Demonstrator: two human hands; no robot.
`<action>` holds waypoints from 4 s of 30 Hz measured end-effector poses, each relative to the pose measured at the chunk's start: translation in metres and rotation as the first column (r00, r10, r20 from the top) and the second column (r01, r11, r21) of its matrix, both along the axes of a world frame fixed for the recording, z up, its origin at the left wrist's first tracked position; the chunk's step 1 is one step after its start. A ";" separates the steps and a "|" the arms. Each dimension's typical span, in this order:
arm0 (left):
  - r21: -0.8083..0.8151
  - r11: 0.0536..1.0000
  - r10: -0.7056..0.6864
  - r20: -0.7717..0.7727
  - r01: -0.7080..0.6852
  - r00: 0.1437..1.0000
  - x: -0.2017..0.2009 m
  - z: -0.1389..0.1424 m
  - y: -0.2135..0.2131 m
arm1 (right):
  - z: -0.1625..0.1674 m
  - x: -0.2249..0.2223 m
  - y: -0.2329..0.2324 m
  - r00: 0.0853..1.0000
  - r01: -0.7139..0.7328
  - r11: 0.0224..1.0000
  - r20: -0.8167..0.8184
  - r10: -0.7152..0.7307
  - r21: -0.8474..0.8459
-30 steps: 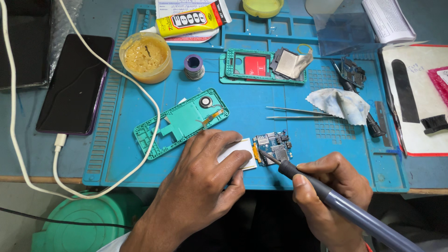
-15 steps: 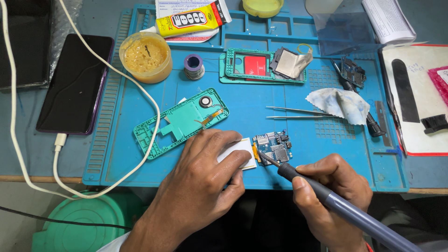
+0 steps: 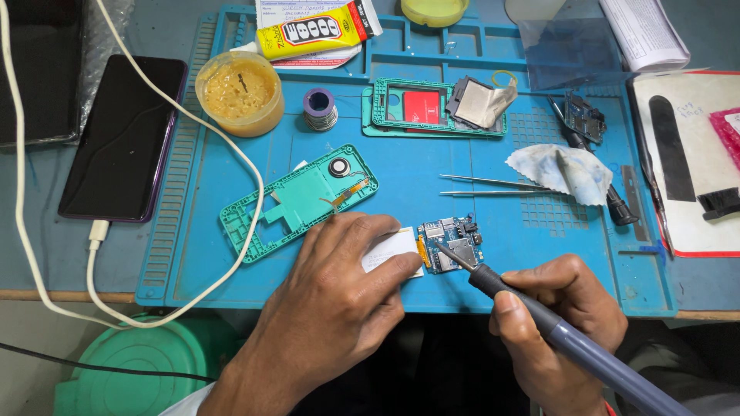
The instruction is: The person solders a connector on a disassembled phone motherboard resting on a repair mat, holding the board steady with one hand while applying a soldering iron with the other. They dip the iron in flux from a container, clean the tip, and continue soldering the board's edge connector.
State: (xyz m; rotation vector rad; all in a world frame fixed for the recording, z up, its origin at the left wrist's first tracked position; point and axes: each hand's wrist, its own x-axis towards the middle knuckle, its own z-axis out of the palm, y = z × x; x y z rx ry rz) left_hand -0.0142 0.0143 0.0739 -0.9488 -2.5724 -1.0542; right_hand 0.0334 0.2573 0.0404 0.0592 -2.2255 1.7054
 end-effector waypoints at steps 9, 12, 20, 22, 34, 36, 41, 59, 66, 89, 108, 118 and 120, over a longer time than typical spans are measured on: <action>-0.034 0.999 -0.016 -0.029 0.015 0.999 0.000 0.000 -0.001 | 0.000 -0.001 0.000 1.000 -0.009 1.000 -0.014 0.009 -0.005; -0.042 0.999 -0.021 -0.026 0.020 0.999 0.001 0.000 0.001 | 0.001 -0.001 0.001 1.000 -0.015 1.000 -0.015 0.015 -0.010; -0.091 0.996 -0.025 -0.068 0.019 0.997 0.001 -0.002 0.003 | 0.000 -0.002 0.001 0.999 -0.029 0.999 -0.033 0.028 -0.013; -0.102 0.995 -0.029 -0.072 0.021 0.997 0.000 -0.003 0.005 | 0.000 -0.002 0.002 0.999 -0.031 0.999 -0.032 0.030 -0.028; -0.070 0.996 -0.064 -0.024 0.062 0.998 -0.005 -0.001 0.008 | -0.002 -0.004 0.010 1.000 -0.020 0.999 -0.022 0.019 -0.027; -0.068 0.996 -0.062 -0.026 0.060 0.998 -0.005 -0.001 0.009 | -0.001 -0.004 0.008 0.999 -0.011 0.999 -0.042 0.009 -0.045; -0.059 0.996 -0.064 -0.018 0.063 0.998 -0.007 -0.002 0.011 | 0.006 -0.006 -0.002 0.994 -0.010 0.984 -0.107 -0.009 -0.176; -0.057 0.992 -0.112 -0.001 0.111 0.994 -0.013 -0.002 0.007 | 0.025 -0.020 -0.011 0.962 -0.068 0.875 -0.201 0.186 0.479; -0.054 0.988 -0.144 0.021 0.145 0.989 -0.016 0.000 0.004 | 0.024 -0.019 -0.011 0.967 -0.056 0.868 -0.188 0.169 0.494; -0.152 0.976 -0.156 0.008 0.156 0.988 -0.019 -0.002 0.006 | 0.020 -0.020 -0.010 0.970 -0.062 0.874 -0.178 0.167 0.482; -0.203 0.969 -0.153 -0.044 0.141 0.987 -0.014 0.004 0.010 | 0.013 -0.013 -0.002 0.944 -0.101 0.932 -0.262 0.200 0.347; -0.124 0.986 -0.118 -0.074 0.109 0.990 -0.010 -0.001 0.006 | 0.007 0.002 0.000 0.975 0.099 0.993 -0.208 -0.084 0.060; -0.117 0.988 -0.115 -0.093 0.104 0.989 -0.010 -0.001 0.005 | 0.005 0.004 0.001 0.986 0.085 0.996 -0.141 -0.088 -0.030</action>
